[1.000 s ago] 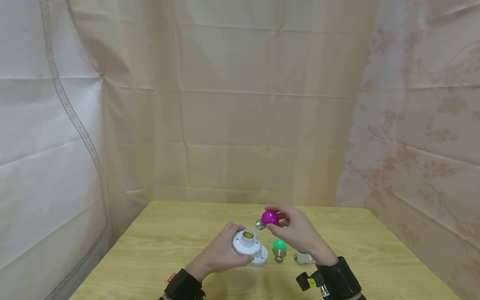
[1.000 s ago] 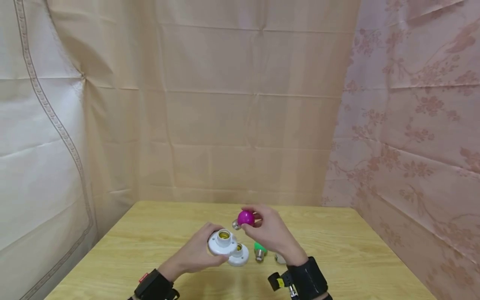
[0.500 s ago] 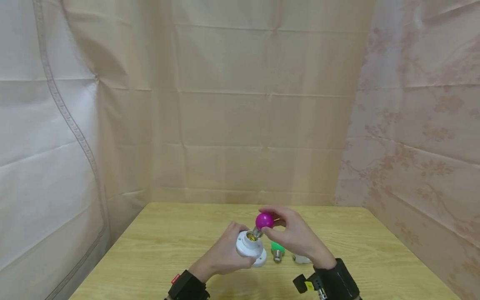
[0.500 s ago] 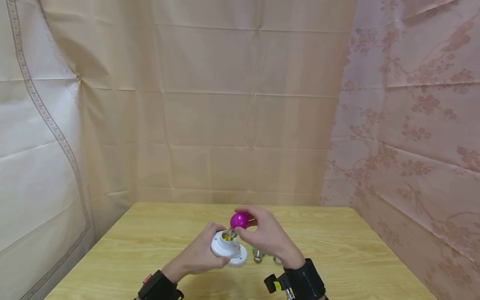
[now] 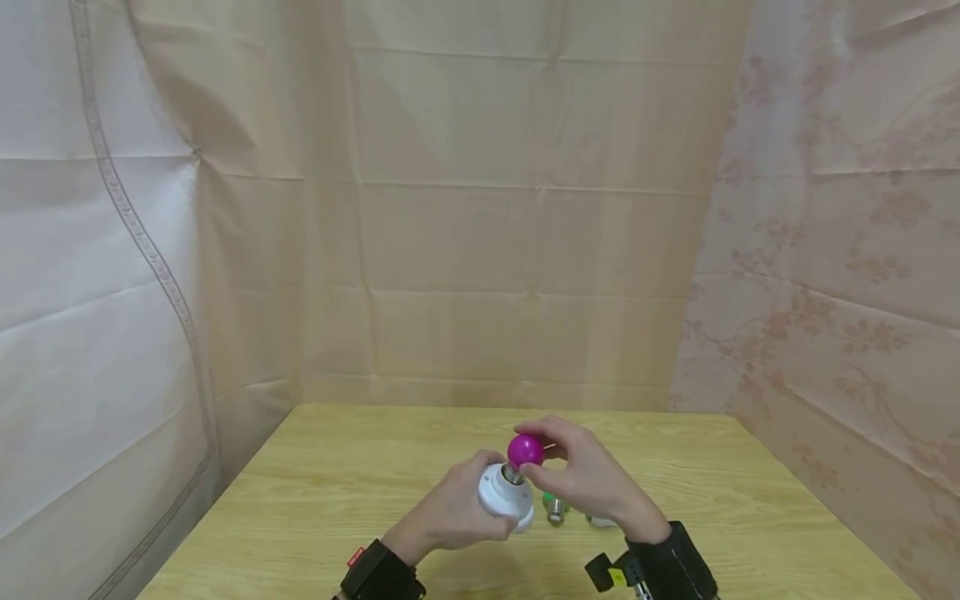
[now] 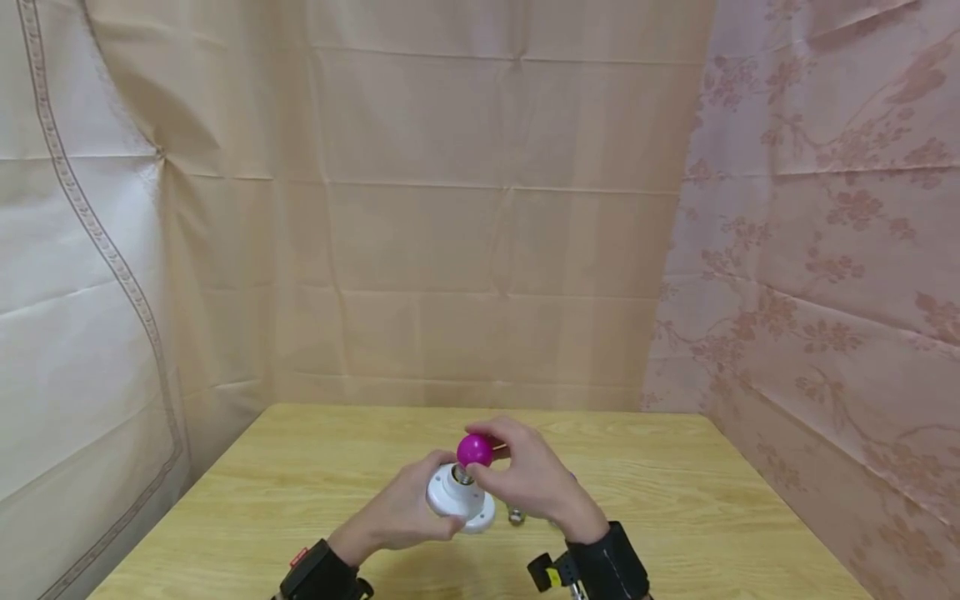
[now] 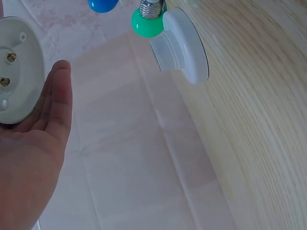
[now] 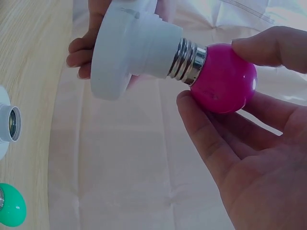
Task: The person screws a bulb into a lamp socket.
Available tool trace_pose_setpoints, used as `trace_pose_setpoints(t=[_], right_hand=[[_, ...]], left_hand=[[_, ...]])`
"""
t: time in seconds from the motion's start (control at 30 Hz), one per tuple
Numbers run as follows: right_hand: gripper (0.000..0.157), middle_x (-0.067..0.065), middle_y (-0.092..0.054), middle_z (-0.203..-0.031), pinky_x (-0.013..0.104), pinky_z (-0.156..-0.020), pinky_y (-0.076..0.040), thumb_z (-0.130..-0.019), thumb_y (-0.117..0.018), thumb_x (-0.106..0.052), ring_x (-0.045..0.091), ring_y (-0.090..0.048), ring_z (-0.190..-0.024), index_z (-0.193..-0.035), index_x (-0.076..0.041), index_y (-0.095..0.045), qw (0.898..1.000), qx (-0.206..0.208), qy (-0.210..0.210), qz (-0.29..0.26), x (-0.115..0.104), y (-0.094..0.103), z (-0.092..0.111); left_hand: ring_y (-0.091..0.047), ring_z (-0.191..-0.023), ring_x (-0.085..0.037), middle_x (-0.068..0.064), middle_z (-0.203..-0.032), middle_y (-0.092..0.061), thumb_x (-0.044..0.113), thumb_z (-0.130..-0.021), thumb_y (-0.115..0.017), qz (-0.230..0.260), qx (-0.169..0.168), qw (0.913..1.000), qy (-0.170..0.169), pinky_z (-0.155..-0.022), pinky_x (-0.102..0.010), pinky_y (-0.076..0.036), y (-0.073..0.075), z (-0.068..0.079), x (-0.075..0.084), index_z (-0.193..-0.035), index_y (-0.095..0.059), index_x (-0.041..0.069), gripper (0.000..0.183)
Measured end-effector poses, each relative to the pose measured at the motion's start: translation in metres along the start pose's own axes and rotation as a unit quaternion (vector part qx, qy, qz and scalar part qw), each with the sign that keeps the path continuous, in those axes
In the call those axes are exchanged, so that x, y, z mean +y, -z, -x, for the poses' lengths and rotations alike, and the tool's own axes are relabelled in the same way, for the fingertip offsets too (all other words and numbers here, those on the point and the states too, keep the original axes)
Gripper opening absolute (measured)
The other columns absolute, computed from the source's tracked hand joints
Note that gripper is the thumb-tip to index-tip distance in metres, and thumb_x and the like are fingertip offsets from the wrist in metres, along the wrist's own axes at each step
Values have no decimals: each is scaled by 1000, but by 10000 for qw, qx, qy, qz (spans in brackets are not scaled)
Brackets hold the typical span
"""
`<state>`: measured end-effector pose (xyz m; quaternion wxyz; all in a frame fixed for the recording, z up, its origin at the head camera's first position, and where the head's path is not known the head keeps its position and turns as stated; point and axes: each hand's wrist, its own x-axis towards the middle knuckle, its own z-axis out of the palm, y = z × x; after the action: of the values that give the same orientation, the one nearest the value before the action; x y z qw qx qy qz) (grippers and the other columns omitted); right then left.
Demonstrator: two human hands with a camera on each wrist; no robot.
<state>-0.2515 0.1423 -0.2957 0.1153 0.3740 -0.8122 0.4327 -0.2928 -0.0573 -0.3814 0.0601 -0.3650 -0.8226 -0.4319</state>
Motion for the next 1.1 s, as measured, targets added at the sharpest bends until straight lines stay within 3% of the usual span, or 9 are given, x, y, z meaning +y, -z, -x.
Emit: trace_pose_setpoints(t=[0.23, 0.57, 0.8, 1.1], right_hand=[[38, 14, -57, -107, 37, -81, -48, -80, -63, 1, 27, -56, -92, -116, 3, -52, 9999, -83, -42, -57, -12, 1, 1], [39, 13, -58, -109, 32, -80, -48, -82, -63, -4, 24, -56, -92, -118, 2, -51, 9999, 24, -129, 14, -5, 0, -1], [40, 0, -57, -110, 27, -80, -47, -84, -66, -20, 13, -55, -93, -120, -10, -52, 9995, 10, -246, 222, 23, -3, -2], [43, -7, -59, -101, 29, -74, -49, -81, -67, -37, 9, -56, -86, -116, -16, -55, 9973, 172, -452, 554, 26, -3, -2]], left_hand=[[-55, -78, -9, 6, -96, -57, 38, -69, -73, -21, -78, 9999, -104, -62, -28, -49, 3, 0, -1, -121, -45, 19, 63], [-55, -79, -11, 4, -94, -56, 42, -65, -77, 68, 276, 9995, -130, -62, -29, -49, 2, -8, -2, -114, -44, 22, 62], [-55, -77, -10, 4, -93, -56, 40, -65, -77, 81, 225, 9995, -222, -61, -28, -49, 2, -9, -4, -115, -42, 19, 65], [-55, -75, -10, 4, -91, -57, 40, -65, -77, 78, 182, 9996, -184, -60, -28, -49, 2, -9, -3, -115, -42, 20, 64]])
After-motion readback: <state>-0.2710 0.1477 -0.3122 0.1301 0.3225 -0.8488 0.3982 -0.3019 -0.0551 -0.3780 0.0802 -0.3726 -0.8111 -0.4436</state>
